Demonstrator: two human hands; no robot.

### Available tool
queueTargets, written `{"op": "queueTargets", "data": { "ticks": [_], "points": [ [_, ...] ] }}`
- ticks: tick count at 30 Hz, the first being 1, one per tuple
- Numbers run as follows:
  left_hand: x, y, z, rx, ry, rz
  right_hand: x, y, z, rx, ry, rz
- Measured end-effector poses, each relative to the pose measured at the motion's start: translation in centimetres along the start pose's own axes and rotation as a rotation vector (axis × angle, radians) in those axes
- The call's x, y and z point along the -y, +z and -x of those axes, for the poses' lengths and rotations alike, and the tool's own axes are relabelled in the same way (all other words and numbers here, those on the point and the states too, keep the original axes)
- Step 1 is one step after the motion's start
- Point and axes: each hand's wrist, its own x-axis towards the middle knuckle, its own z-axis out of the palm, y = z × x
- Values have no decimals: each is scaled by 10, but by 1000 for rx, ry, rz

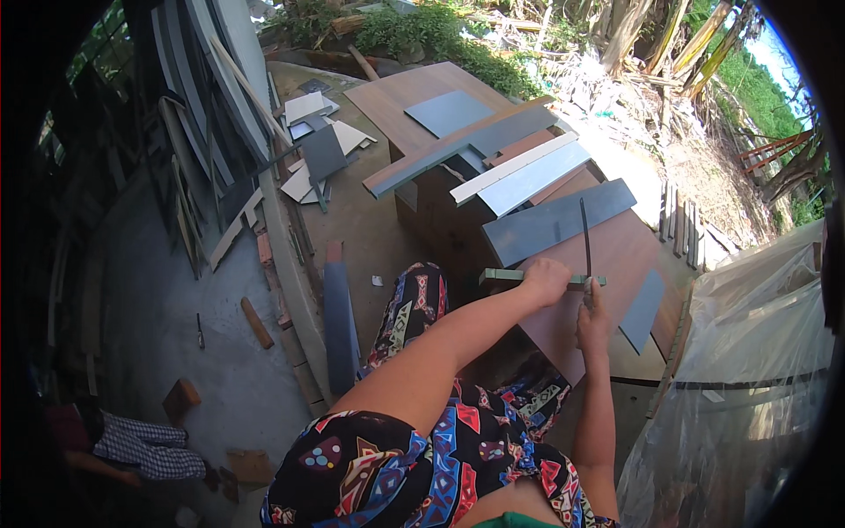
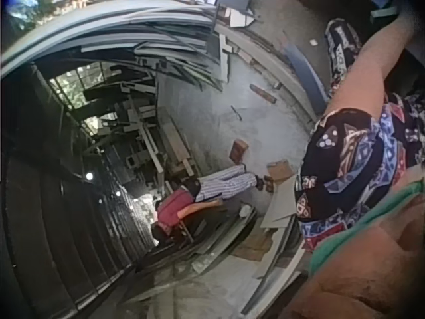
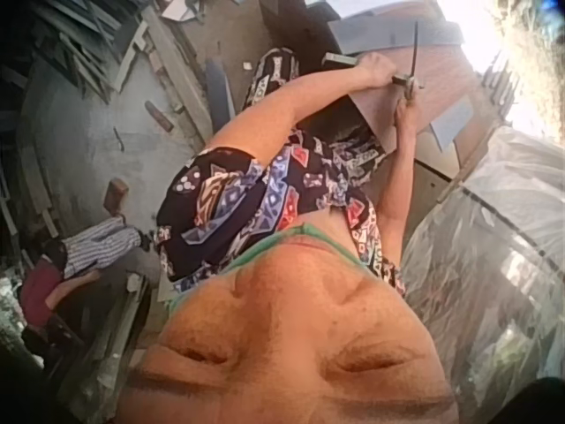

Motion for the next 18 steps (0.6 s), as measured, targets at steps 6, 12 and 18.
{"op": "queueTargets", "data": {
  "ticks": [6,12,18],
  "points": [
    [6,11,-5,32,-29,22,-5,-1,39,-90,-216,61],
    [8,10,-11,68,-16,15,-22,-7,135,-95,-137,20],
    [8,6,-6,77,-21,19,3,-14,99,-46,-74,14]
  ]
}}
